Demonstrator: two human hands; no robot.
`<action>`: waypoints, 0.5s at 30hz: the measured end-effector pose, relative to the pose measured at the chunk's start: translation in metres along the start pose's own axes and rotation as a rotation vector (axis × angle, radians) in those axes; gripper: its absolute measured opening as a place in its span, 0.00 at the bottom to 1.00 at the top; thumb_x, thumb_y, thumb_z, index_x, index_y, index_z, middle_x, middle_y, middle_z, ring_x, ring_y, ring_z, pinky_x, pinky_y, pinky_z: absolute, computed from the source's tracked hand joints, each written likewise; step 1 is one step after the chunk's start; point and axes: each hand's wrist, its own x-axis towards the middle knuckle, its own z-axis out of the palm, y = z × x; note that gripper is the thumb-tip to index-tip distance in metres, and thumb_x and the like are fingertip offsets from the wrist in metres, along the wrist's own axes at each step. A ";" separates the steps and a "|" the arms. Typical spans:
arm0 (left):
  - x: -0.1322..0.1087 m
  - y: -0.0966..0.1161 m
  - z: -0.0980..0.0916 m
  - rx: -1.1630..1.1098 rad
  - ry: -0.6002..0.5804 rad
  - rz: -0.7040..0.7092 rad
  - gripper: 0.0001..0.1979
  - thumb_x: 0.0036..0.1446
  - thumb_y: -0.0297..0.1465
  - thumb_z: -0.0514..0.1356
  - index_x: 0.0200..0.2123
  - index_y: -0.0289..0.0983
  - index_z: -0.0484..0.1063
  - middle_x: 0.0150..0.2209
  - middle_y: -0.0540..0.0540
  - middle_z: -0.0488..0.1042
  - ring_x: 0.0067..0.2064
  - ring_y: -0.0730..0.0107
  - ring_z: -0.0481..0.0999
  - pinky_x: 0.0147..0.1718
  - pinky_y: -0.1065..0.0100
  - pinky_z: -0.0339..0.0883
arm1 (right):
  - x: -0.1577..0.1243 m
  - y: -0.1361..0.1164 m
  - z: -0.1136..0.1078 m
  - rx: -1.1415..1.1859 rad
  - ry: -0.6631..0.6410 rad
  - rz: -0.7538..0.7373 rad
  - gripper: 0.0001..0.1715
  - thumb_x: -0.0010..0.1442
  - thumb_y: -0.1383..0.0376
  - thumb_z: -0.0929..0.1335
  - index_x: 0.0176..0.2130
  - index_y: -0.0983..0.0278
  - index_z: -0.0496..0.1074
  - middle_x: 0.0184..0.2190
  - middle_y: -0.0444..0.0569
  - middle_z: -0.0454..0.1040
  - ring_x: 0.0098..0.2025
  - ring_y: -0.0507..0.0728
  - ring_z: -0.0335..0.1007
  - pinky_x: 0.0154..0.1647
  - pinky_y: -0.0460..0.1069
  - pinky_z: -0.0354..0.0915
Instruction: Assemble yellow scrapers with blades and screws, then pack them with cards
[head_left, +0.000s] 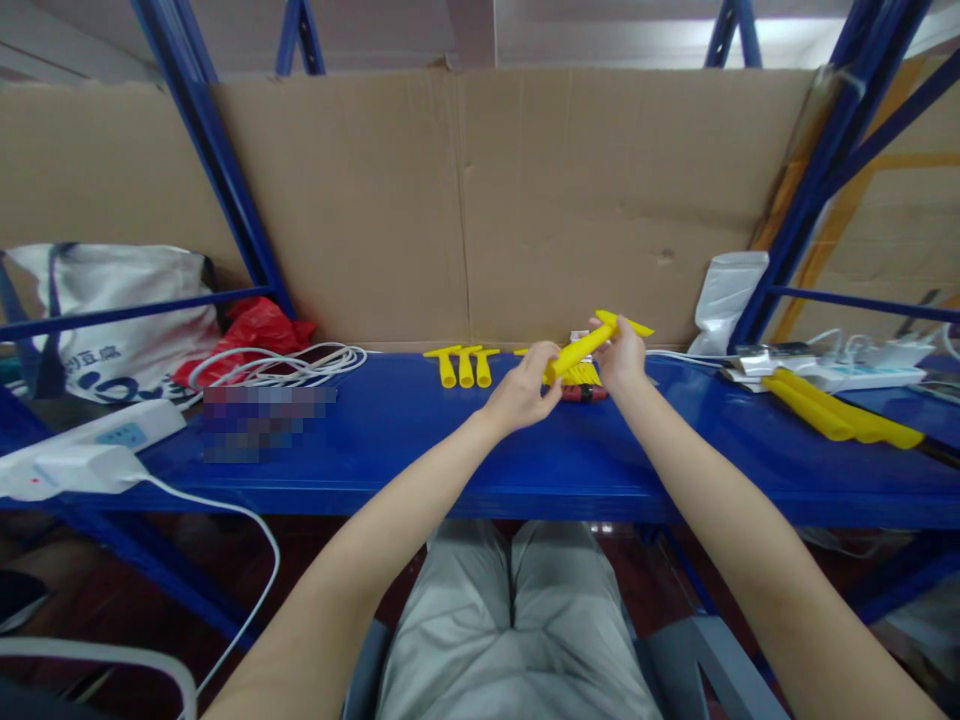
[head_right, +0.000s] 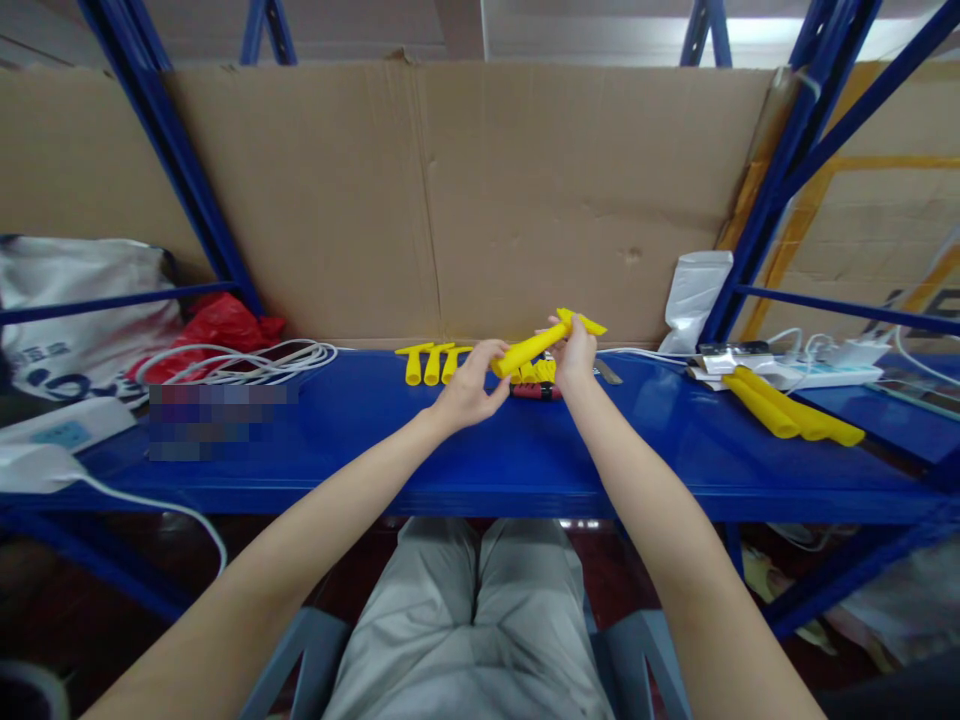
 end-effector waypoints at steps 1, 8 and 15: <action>-0.001 0.003 0.002 -0.012 -0.039 0.003 0.18 0.55 0.25 0.53 0.49 0.37 0.55 0.49 0.37 0.68 0.54 0.61 0.68 0.52 0.58 0.65 | 0.001 -0.003 -0.001 0.025 0.041 -0.011 0.12 0.62 0.58 0.60 0.42 0.61 0.64 0.32 0.43 0.74 0.25 0.49 0.71 0.27 0.46 0.69; -0.001 0.010 -0.003 0.103 -0.426 -0.400 0.33 0.51 0.24 0.54 0.59 0.37 0.47 0.55 0.36 0.67 0.49 0.57 0.74 0.45 0.59 0.69 | -0.019 -0.008 0.009 -0.116 -0.015 0.058 0.09 0.56 0.68 0.64 0.40 0.62 0.67 0.24 0.40 0.73 0.23 0.48 0.69 0.24 0.43 0.67; 0.003 -0.003 -0.014 0.303 -0.455 -0.624 0.25 0.56 0.26 0.52 0.58 0.39 0.54 0.49 0.39 0.73 0.48 0.56 0.75 0.45 0.59 0.67 | -0.036 0.016 0.017 -0.708 -0.355 0.047 0.12 0.58 0.59 0.65 0.33 0.66 0.73 0.33 0.50 0.76 0.34 0.53 0.72 0.33 0.46 0.67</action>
